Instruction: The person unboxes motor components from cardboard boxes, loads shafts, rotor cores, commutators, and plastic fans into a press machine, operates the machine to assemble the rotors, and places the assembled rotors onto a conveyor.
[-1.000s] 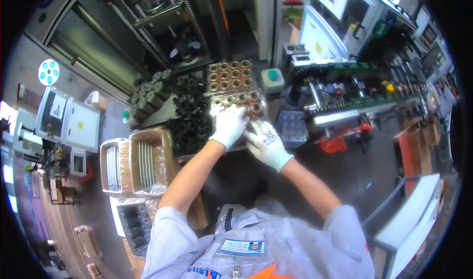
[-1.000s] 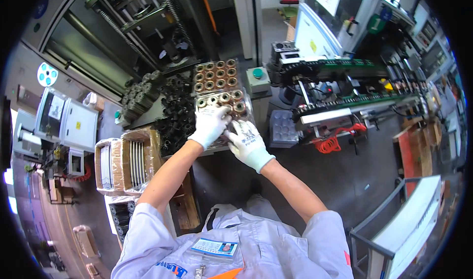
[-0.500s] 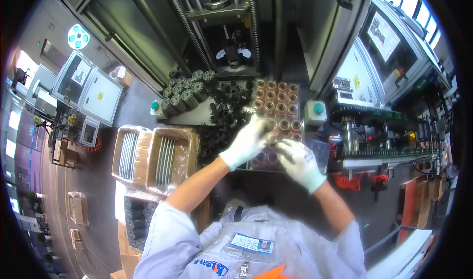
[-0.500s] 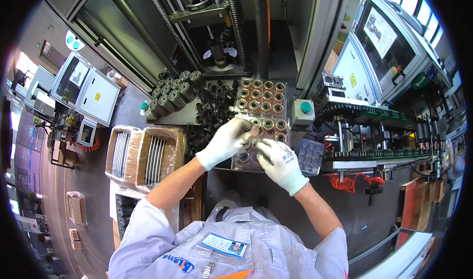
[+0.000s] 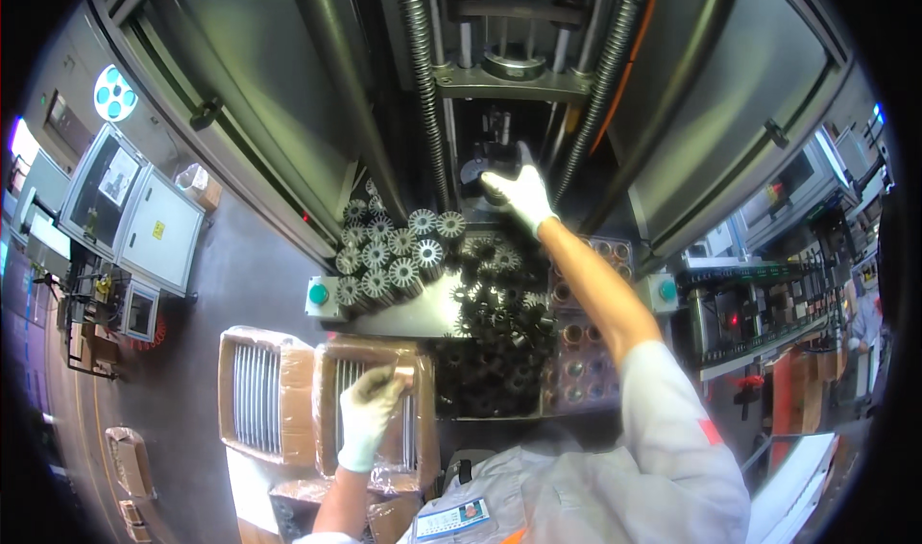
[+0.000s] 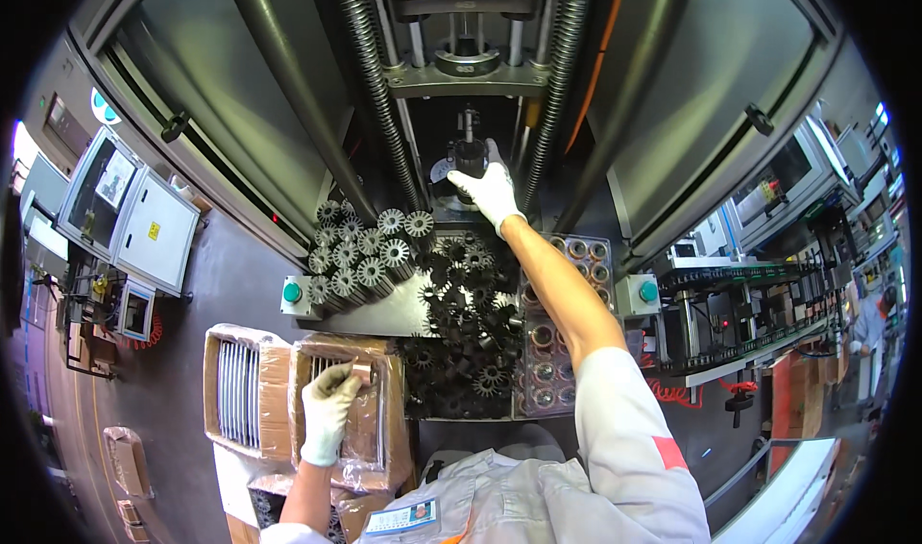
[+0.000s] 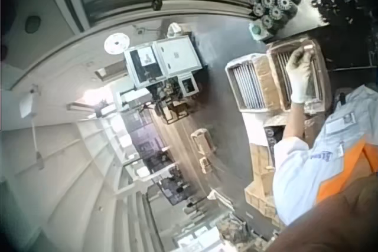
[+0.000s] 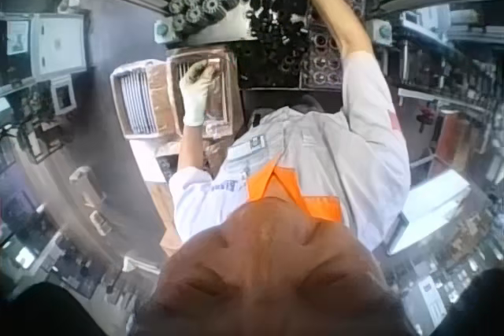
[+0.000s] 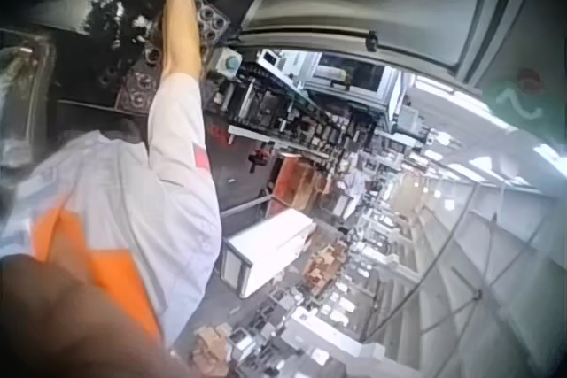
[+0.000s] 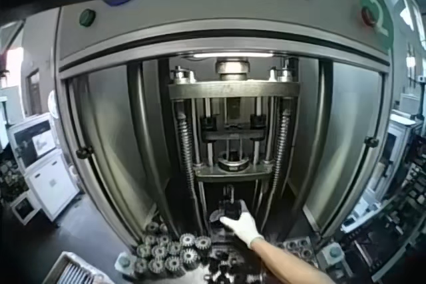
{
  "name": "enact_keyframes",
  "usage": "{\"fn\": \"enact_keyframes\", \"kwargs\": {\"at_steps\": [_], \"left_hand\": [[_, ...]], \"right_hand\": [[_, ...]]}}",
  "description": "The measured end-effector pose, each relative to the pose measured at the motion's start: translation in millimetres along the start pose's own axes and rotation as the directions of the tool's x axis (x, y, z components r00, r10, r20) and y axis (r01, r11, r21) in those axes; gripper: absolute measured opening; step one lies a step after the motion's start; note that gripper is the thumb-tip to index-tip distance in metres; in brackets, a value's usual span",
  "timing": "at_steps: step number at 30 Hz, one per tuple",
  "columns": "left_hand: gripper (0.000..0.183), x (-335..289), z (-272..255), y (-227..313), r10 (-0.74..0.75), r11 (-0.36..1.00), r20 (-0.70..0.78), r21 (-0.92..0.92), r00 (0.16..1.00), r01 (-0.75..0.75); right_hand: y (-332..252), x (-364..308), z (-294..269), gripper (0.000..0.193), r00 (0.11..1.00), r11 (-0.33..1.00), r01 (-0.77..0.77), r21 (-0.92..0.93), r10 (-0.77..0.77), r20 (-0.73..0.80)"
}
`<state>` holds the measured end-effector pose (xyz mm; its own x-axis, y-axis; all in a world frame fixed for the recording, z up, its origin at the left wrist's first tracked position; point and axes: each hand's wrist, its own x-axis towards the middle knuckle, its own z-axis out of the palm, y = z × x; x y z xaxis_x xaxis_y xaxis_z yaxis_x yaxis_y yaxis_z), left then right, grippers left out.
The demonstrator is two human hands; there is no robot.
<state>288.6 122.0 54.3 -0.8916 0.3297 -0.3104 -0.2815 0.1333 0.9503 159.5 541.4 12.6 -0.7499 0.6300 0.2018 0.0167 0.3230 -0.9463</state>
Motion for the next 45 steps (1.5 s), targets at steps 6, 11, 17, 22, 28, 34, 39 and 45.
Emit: {"fn": "enact_keyframes", "kwargs": {"at_steps": [6,11,17,22,28,34,39,45], "left_hand": [[0.028,9,-9,-23,0.004,0.992,0.023,-0.127,1.000,-0.001],[0.028,28,5,-28,0.013,1.000,0.051,0.002,0.999,-0.013],[0.028,52,35,-28,-0.017,1.000,0.111,0.027,0.994,0.014],[0.031,75,60,-32,0.033,0.993,0.202,-0.115,0.979,-0.010],[0.024,93,78,-11,0.067,0.998,0.235,-0.023,0.970,-0.064],[0.023,109,85,-11,0.202,0.970,0.281,0.077,0.938,-0.232],[0.028,99,115,16,0.198,0.948,0.407,0.152,0.892,-0.280],[0.033,118,141,2,0.199,0.960,0.521,0.067,0.830,-0.272]], "right_hand": [[28,28,14,0.059,0.999,1.000,-0.027,0.003,0.026,0.043],[22,32,11,0.054,0.999,1.000,0.023,0.015,-0.023,0.026],[-25,26,-3,0.055,0.995,0.985,0.059,0.159,-0.070,0.065],[-37,-25,-17,0.048,0.925,0.897,-0.105,0.430,-0.070,0.373],[-83,-146,-60,0.049,0.910,0.696,-0.315,0.646,0.029,0.413],[-115,-213,-130,0.061,0.952,0.109,-0.247,0.963,-0.158,0.262],[-101,-255,-193,0.071,0.983,-0.295,-0.169,0.940,-0.124,0.138],[-81,-296,-238,0.070,0.955,-0.488,-0.100,0.867,-0.290,-0.053]]}}
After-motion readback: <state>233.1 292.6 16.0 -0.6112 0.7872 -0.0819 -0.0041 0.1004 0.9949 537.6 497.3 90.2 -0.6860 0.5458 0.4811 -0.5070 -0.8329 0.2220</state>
